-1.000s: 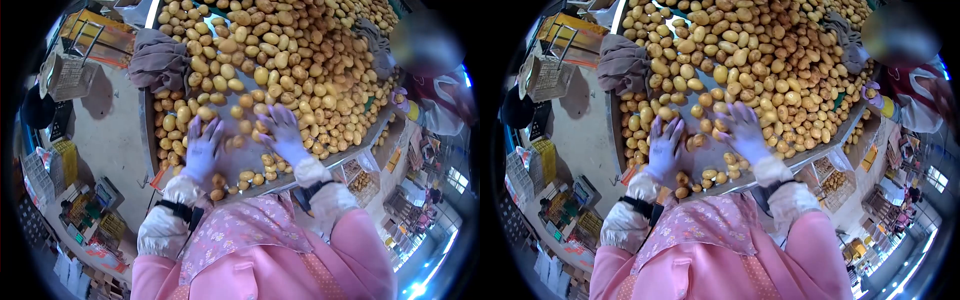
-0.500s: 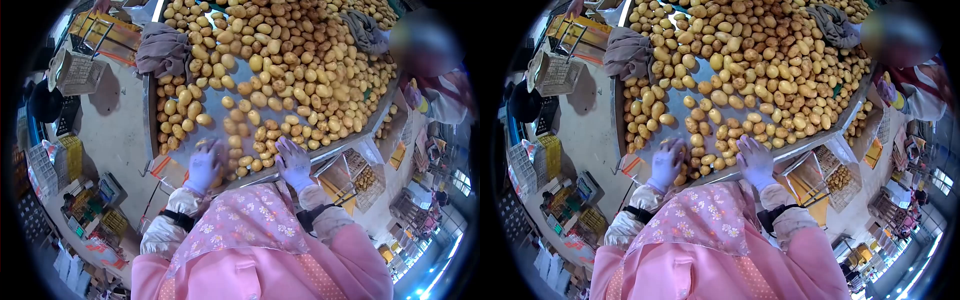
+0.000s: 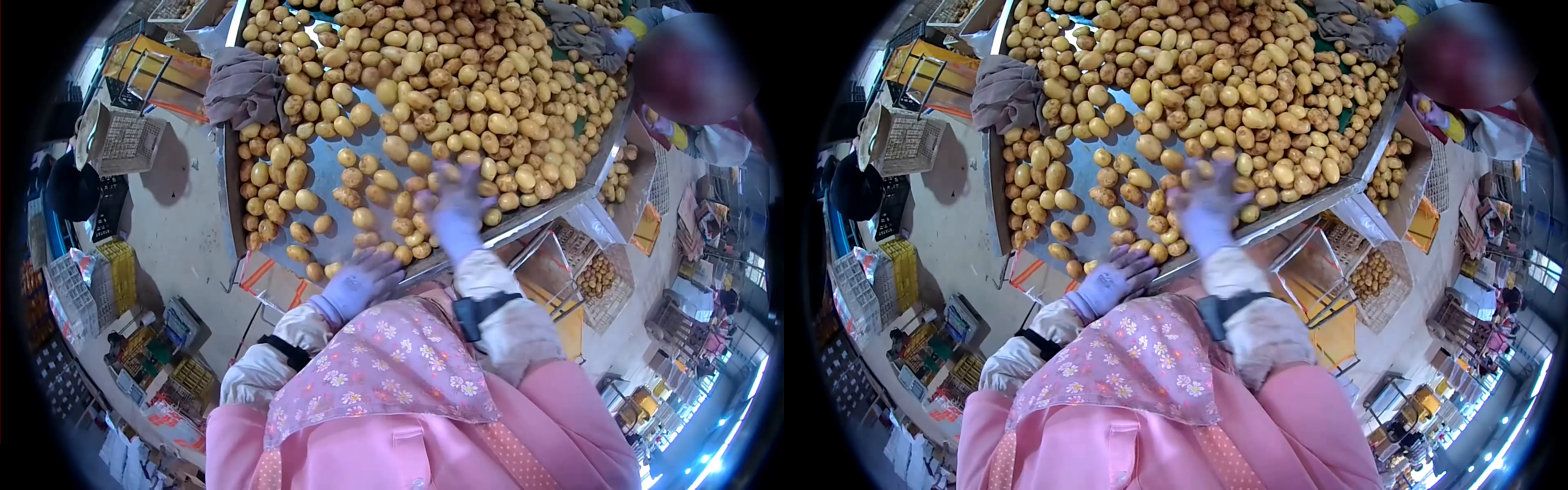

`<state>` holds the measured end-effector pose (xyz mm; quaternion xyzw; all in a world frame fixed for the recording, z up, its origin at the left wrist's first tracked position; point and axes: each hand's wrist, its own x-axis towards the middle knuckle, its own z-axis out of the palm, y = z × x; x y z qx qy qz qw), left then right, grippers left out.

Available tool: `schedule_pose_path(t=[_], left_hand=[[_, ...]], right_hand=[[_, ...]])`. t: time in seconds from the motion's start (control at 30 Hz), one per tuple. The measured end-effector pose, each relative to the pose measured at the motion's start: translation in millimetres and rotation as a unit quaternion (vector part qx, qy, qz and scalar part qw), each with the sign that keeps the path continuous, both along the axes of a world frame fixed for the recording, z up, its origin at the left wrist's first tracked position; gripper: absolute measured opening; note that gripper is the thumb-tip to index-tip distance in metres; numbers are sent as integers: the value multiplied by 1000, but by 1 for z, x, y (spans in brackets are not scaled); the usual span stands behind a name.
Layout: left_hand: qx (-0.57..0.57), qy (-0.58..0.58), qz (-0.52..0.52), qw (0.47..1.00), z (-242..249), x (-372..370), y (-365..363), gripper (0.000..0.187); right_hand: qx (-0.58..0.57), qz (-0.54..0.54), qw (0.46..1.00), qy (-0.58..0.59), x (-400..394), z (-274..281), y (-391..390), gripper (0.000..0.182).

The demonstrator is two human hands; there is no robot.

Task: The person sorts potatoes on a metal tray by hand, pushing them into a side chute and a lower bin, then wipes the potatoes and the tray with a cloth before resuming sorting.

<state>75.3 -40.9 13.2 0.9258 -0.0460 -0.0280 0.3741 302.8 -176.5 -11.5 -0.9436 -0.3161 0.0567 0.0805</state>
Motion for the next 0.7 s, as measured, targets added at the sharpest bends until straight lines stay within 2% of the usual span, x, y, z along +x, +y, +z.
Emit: schedule_pose_path(t=[0.03, 0.07, 0.13, 0.17, 0.2, 0.23, 0.27, 0.3, 0.33, 0.37, 0.4, 0.47, 0.5, 0.53, 0.6, 0.67, 0.7], left_hand=[[-20, -8, -59, 998, -11, -3, -5, 53], [-17, -9, -54, 998, -12, -7, 1, 53], [54, 32, 6, 998, -8, -33, 28, 51], [30, 65, 57, 996, 3, -44, 42, 55], [30, 68, 62, 995, 1, -60, 53, 55], [83, 84, 111, 987, -3, -78, 61, 58], [133, 103, 156, 973, -3, -93, 60, 61], [134, 105, 156, 973, -1, -97, 58, 61], [89, 174, 215, 957, -2, -95, 61, 64], [44, 239, 273, 931, -4, -92, 66, 67], [48, 241, 272, 930, -9, -92, 65, 67], [40, 206, 316, 925, -23, -80, 60, 66], [40, 286, 334, 897, -20, -71, 58, 66], [39, 282, 330, 900, -22, -63, 60, 66], [12, 246, 375, 894, -23, -57, 57, 66], [7, 197, 378, 904, -28, -51, 64, 62], [2, 193, 355, 915, -23, -48, 71, 59]], right_hand=[[-50, 78, 996, 5, -24, -11, 16, 62], [-70, 112, 991, 36, -42, 21, 31, 60], [2, 264, 962, 74, -64, 7, 10, 51], [-15, 272, 952, 143, -62, 17, 1, 45], [-31, 280, 937, 208, -54, 32, 2, 39], [-29, 286, 935, 208, -45, 43, 16, 39], [-33, 244, 938, 244, -36, 55, 33, 32], [-35, 201, 939, 277, -29, 59, 49, 25], [-30, 205, 939, 274, -29, 49, 70, 25], [53, 280, 937, 203, -38, 32, 98, 22], [133, 345, 920, 134, -52, 16, 120, 21], [-29, 383, 915, 125, -68, -12, 157, 39], [-74, 377, 912, 143, -71, -2, 172, 38], [-121, 369, 907, 163, -72, 11, 181, 37], [-126, 353, 908, 190, -60, 22, 179, 36], [-77, 329, 864, 372, -33, 41, 176, 33], [21, 266, 867, 421, -26, 28, 170, 31]])
